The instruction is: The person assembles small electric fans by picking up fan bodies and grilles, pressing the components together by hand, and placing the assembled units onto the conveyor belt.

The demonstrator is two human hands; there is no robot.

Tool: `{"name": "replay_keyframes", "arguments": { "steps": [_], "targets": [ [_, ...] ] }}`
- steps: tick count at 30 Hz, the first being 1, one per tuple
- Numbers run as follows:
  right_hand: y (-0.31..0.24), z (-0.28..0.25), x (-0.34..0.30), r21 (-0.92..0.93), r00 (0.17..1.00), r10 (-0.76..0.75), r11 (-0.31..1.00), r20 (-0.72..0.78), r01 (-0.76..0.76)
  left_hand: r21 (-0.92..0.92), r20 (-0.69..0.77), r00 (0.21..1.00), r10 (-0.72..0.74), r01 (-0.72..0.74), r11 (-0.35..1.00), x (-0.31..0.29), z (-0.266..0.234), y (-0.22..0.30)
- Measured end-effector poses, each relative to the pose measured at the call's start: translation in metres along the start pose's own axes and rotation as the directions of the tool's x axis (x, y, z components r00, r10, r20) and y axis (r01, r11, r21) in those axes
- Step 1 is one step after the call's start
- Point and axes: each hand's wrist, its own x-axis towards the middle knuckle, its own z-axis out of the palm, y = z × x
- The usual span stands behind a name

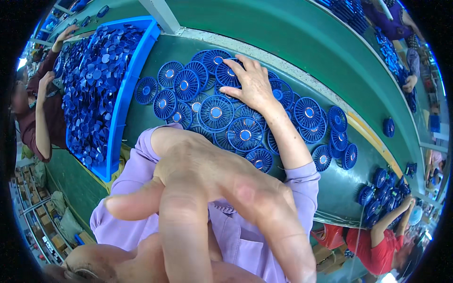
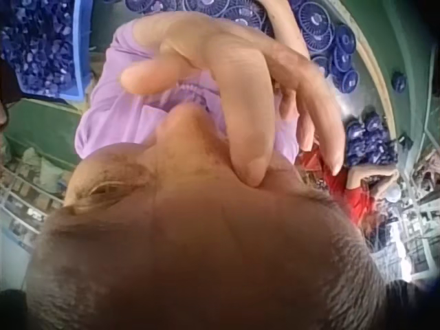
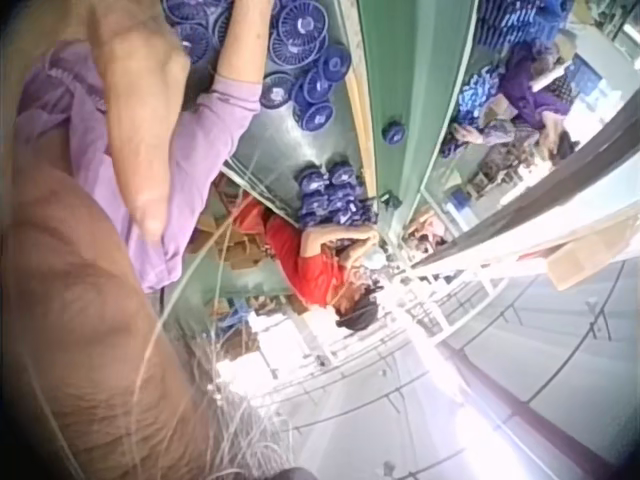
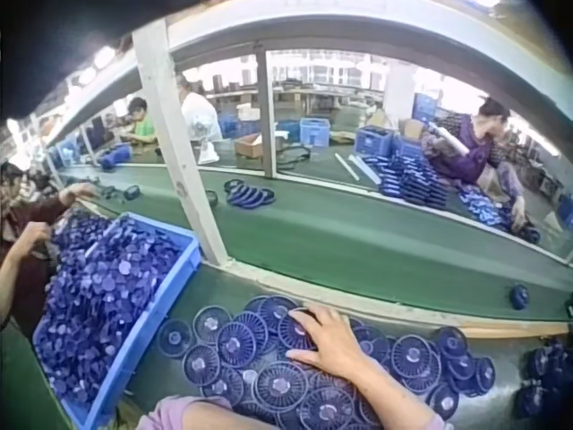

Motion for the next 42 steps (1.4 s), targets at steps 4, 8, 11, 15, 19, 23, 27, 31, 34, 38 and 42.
{"name": "replay_keyframes", "arguments": {
  "steps": [4,8,11,15,19,23,27,31,34,38,42],
  "targets": [
    [0.002,0.001,-0.002,-0.023,1.0,0.006,1.0,-0.02,-0.007,-0.046,-0.157,0.987,-0.03,0.023,0.999,0.004,0.006,0.009],
    [0.002,0.003,0.0,-0.008,1.0,-0.011,1.0,-0.028,0.011,0.012,-0.127,0.992,0.016,-0.014,1.0,0.004,-0.001,0.008],
    [0.001,0.001,0.001,-0.003,1.0,-0.017,1.0,-0.026,0.017,0.034,-0.099,0.994,0.049,-0.046,0.998,0.005,-0.005,0.008],
    [-0.001,0.0,-0.001,-0.002,1.0,-0.008,1.0,-0.025,0.008,0.004,-0.196,0.978,0.073,-0.074,0.997,0.007,0.004,0.005],
    [0.003,0.004,-0.001,-0.006,1.0,-0.002,1.0,-0.024,0.002,0.014,-0.142,0.99,-0.018,0.02,1.0,0.004,-0.003,0.006],
    [0.001,0.002,0.0,-0.015,1.0,0.0,1.0,-0.009,-0.001,0.021,-0.064,0.988,-0.139,0.141,0.99,0.003,-0.01,0.011],
    [0.0,0.0,-0.002,-0.022,1.0,0.006,1.0,-0.018,-0.007,0.045,0.025,0.965,-0.262,0.26,0.964,0.001,-0.021,0.021],
    [-0.001,-0.007,-0.007,-0.008,0.999,0.016,1.0,-0.035,-0.017,0.12,0.064,0.896,-0.439,0.43,0.895,-0.001,-0.032,0.036],
    [0.01,0.006,-0.006,-0.049,0.998,-0.042,0.998,-0.042,0.04,0.472,-0.327,0.75,-0.575,0.656,0.588,-0.029,-0.065,0.067],
    [0.001,0.0,0.001,0.045,1.0,-0.006,0.999,-0.011,0.007,0.778,-0.582,0.691,-0.427,0.321,-0.54,-0.073,-0.101,0.129],
    [0.018,-0.024,0.023,0.264,0.975,-0.107,0.963,0.193,0.053,0.551,-0.741,0.583,-0.334,0.243,-0.799,-0.124,-0.114,0.156]
  ]
}}
